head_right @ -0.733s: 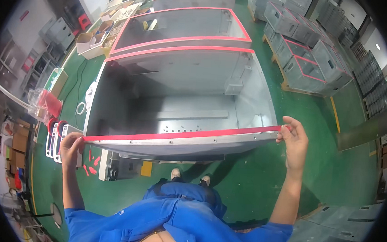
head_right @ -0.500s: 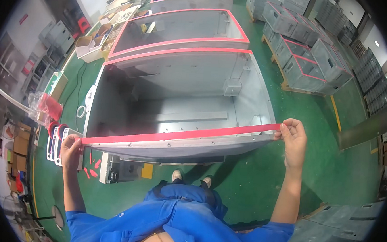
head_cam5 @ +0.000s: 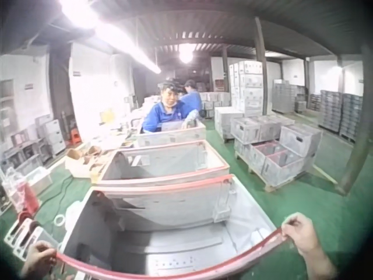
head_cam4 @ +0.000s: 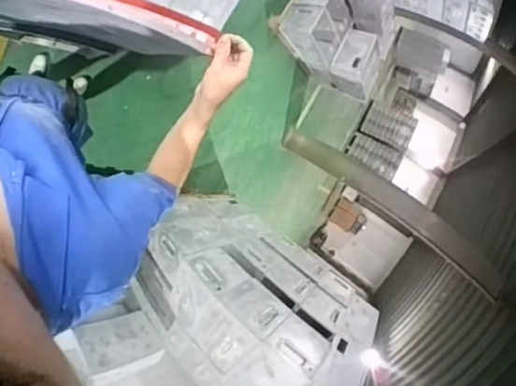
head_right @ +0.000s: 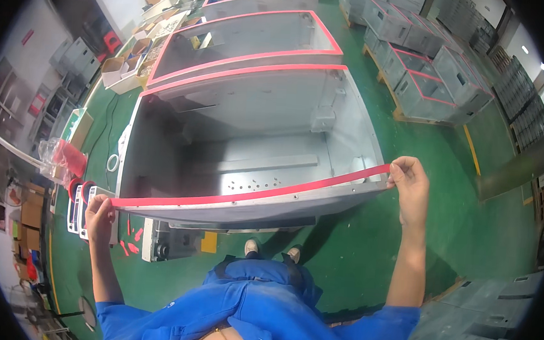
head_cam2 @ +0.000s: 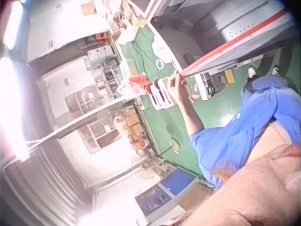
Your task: Applying red tape to the edges of metal enclosures.
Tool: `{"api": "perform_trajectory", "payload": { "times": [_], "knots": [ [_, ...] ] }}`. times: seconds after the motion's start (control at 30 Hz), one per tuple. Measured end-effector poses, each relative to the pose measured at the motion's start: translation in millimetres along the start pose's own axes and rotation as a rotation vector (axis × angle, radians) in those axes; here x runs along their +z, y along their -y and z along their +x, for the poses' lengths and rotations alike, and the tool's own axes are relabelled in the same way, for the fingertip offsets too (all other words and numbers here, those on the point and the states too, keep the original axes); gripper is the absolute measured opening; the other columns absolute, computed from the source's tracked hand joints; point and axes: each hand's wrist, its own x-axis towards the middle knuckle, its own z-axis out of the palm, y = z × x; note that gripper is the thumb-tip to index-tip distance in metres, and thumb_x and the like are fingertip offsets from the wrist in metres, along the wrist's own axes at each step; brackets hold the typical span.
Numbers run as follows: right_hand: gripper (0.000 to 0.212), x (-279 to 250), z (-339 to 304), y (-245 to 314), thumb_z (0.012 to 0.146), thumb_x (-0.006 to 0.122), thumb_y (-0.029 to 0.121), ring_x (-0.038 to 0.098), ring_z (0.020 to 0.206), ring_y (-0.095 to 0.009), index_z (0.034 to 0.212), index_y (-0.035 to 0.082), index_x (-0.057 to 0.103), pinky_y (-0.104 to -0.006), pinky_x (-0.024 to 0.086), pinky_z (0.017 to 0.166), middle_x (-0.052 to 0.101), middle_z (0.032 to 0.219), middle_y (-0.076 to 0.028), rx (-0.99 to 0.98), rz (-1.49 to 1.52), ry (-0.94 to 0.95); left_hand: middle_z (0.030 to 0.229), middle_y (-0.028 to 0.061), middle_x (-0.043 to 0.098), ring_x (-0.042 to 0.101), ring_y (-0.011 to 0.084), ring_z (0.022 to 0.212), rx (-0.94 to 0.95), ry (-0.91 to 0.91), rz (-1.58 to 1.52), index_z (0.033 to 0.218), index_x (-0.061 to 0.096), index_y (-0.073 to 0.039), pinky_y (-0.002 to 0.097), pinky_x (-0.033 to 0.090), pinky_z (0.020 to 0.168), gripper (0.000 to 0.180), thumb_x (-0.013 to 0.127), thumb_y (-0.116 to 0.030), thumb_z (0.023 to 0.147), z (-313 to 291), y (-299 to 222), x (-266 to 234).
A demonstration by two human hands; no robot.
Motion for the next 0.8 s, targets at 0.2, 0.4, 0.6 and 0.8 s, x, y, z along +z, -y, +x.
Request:
{"api": "perform_trajectory", "payload": {
  "times": [0.2, 0.4, 0.6, 0.8],
  "knots": [
    [0.011, -4, 4, 0, 0.084, 0.060, 0.010, 0.052, 0.065, -0.008, 0.090, 0.001, 0.055, -0.0221, 0.044, 0.058, 0.055, 0.078, -0.003, 0.042, 0.007, -0.032, 0.070, -0.0018, 0.052, 0.045, 0.0036, 0.056, -0.011, -0.026, 0.009, 0.084, 0.051, -0.008, 0.0156, 0.029, 0.044, 0.008, 0.058, -0.010, 0.085, -1, -5, 4],
    [0.011, -9, 15, 2, 0.083, 0.059, 0.010, 0.053, 0.064, -0.008, 0.088, 0.001, 0.055, -0.0222, 0.045, 0.056, 0.057, 0.075, -0.003, 0.057, -0.035, 0.097, 0.070, -0.0040, 0.052, 0.046, -0.0002, 0.058, -0.045, -0.034, 0.041, 0.086, 0.053, -0.008, 0.0114, 0.030, 0.045, 0.005, 0.058, -0.011, 0.086, 3, 2, -8],
    [0.012, -21, 22, 3, 0.081, 0.060, 0.012, 0.051, 0.064, -0.007, 0.083, 0.001, 0.057, -0.0213, 0.042, 0.057, 0.057, 0.074, -0.002, 0.193, -0.277, 0.215, 0.072, -0.0031, 0.054, 0.046, -0.0002, 0.057, -0.078, -0.007, 0.043, 0.086, 0.055, -0.006, 0.0111, 0.030, 0.045, 0.006, 0.059, -0.010, 0.084, 2, -1, -8],
    [0.014, -27, 23, 14, 0.079, 0.061, 0.013, 0.053, 0.073, -0.011, 0.081, 0.000, 0.058, -0.0266, 0.043, 0.067, 0.058, 0.076, -0.003, 0.214, -0.462, 0.278, 0.072, -0.0023, 0.053, 0.041, 0.0004, 0.054, -0.098, 0.002, 0.048, 0.082, 0.055, -0.003, 0.0120, 0.027, 0.044, 0.006, 0.060, -0.006, 0.081, 0, -10, 2]
  ]
}}
